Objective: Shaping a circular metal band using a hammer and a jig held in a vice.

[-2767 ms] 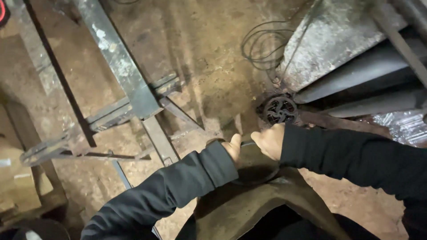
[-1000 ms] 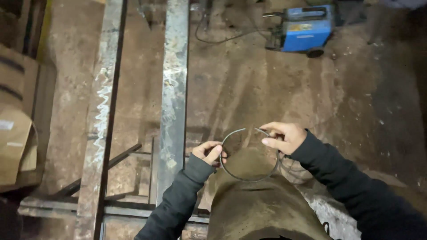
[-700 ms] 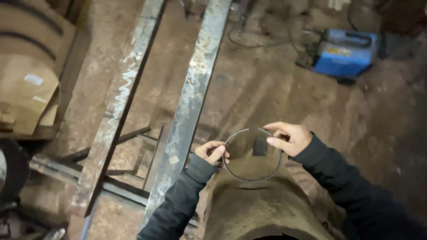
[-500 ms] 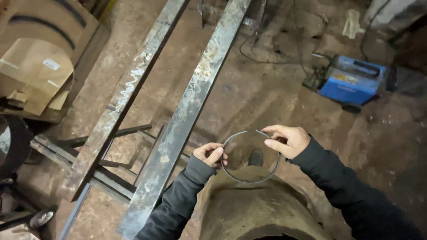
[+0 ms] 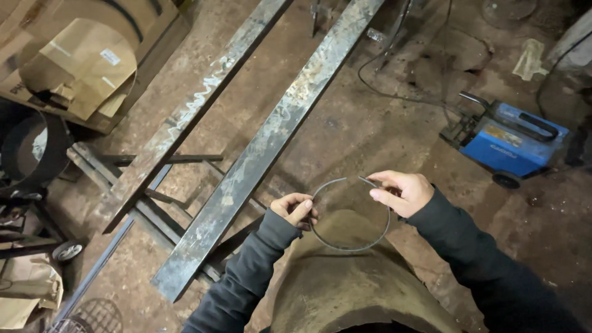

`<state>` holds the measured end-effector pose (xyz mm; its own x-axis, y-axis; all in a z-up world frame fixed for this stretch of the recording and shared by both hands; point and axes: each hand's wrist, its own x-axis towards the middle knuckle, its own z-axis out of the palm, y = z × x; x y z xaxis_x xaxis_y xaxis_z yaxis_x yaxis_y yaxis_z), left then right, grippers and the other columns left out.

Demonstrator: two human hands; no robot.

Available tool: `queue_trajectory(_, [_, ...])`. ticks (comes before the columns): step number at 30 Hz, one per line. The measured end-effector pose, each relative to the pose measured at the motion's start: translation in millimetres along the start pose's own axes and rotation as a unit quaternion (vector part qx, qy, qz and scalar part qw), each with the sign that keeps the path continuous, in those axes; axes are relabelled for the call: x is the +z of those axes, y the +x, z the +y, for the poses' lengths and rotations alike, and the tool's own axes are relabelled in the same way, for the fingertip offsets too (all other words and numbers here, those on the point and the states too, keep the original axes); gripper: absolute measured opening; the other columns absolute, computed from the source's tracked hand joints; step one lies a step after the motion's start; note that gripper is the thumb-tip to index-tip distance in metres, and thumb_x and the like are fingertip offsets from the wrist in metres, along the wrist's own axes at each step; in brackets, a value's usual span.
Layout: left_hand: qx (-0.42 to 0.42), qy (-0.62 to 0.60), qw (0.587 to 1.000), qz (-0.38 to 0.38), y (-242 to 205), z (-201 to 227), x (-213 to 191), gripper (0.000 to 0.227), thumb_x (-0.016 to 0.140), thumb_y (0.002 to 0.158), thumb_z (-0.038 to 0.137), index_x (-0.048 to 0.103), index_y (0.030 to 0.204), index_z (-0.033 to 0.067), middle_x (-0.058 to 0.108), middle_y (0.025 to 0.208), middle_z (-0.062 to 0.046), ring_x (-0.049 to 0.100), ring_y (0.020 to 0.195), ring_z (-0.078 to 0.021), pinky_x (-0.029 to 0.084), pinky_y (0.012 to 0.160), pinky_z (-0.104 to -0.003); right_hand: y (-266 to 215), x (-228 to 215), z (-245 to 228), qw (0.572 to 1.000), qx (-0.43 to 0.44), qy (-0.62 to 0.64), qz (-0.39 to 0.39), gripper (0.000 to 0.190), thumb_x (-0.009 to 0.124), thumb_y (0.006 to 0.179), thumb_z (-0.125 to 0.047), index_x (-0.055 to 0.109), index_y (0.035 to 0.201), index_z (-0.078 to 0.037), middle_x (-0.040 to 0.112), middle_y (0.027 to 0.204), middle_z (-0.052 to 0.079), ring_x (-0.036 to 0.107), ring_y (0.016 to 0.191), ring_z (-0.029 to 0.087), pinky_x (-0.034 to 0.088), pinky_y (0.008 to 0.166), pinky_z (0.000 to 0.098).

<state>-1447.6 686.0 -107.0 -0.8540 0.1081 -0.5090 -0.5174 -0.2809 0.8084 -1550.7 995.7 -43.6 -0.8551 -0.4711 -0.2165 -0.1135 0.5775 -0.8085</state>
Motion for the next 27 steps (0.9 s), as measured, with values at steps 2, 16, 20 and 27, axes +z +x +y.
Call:
queue_trajectory(2, [0.001,-0.009,1.000,0.008,-0.9,1.8,-4.9,0.029,0.068,0.097,0.023,0.067,0.116,0.0009,0.074,0.090,-0.010,0.073,0.076,-0.0179,0.059,0.060,-0.031,1.4,5.2,-3.1,1.000,-0.013,0.021,-0.001,0.041,0.075,0.086,-0.026,0.072,0.123,-0.008,0.078,0.078,0.006,0.067,0.061,0.011,0.054,0.058,0.0282])
queue_trajectory(16, [0.027,0.000,0.999,0.039,-12.7,22.1,-51.8,0.028,0.068,0.097,0.023,0.069,0.115,0.0019,0.076,0.088,-0.009,0.075,0.073,-0.0161,0.056,0.057,-0.028,38.6,33.6,-45.4,0.999,-0.037,0.023,-0.012,0.041,0.077,0.087,-0.023,0.072,0.124,-0.007,0.076,0.077,0.004,0.064,0.057,0.006,0.052,0.054,0.0247])
queue_trajectory(20, [0.018,-0.003,0.999,0.040,-6.6,26.1,-66.4,0.028,0.068,0.097,0.024,0.069,0.114,0.0018,0.076,0.088,-0.009,0.074,0.073,-0.0158,0.056,0.057,-0.027,47.8,41.1,-55.2,0.998,0.016,0.062,-0.029,0.041,0.075,0.087,-0.022,0.071,0.125,-0.009,0.078,0.080,0.003,0.064,0.055,0.008,0.053,0.051,0.0263])
queue_trajectory(27, [-0.013,-0.027,0.999,0.012,13.6,22.7,-95.9,0.031,0.067,0.097,0.024,0.066,0.120,0.0026,0.076,0.094,-0.011,0.074,0.079,-0.0184,0.058,0.065,-0.030,60.9,59.9,-36.2,0.992,-0.069,0.108,0.018,0.036,0.072,0.094,-0.018,0.069,0.125,-0.001,0.079,0.089,0.005,0.074,0.075,0.004,0.057,0.061,0.0220])
